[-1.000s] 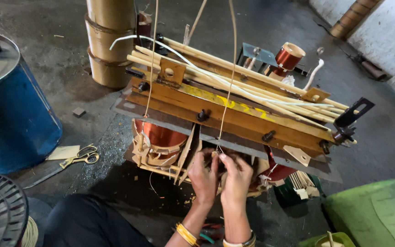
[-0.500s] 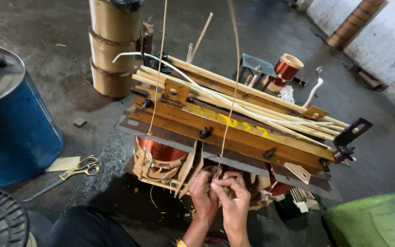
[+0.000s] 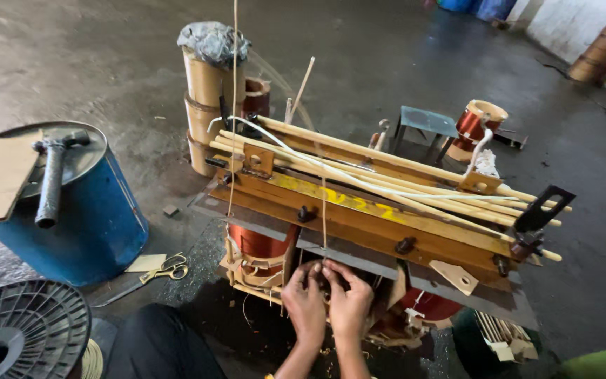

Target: The person sits on the floor and uses pliers to strip insulation from white wires and connect them to a wooden jig holding copper coils. They repeatedly cut, strip, and attach wires to the assembly.

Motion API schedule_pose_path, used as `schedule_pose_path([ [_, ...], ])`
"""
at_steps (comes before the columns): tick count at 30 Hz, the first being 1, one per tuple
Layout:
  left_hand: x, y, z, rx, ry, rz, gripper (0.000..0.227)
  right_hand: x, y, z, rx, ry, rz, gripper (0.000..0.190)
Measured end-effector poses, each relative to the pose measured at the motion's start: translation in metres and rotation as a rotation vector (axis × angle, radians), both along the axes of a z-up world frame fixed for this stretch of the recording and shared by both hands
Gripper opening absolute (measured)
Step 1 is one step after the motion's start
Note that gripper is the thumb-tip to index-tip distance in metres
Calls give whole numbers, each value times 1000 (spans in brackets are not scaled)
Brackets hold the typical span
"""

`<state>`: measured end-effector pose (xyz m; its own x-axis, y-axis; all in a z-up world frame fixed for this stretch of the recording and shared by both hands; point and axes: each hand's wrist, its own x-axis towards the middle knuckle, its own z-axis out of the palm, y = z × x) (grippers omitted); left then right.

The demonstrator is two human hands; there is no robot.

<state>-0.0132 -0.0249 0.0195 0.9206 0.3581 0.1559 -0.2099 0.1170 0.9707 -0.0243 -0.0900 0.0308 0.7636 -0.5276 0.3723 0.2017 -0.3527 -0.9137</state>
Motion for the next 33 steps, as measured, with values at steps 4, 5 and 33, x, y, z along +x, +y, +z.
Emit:
schedule_pose_path([
  [4,-1,-5,10,-153,120,36,16,6,-8,-8,33,-7,42,17],
  [5,-3,-7,10,-197,155,46,16,5,-10,-9,38,-6,47,16],
  [33,14,8,-17,432,-388,53,22,0,-3,0,115,40,-74,16],
])
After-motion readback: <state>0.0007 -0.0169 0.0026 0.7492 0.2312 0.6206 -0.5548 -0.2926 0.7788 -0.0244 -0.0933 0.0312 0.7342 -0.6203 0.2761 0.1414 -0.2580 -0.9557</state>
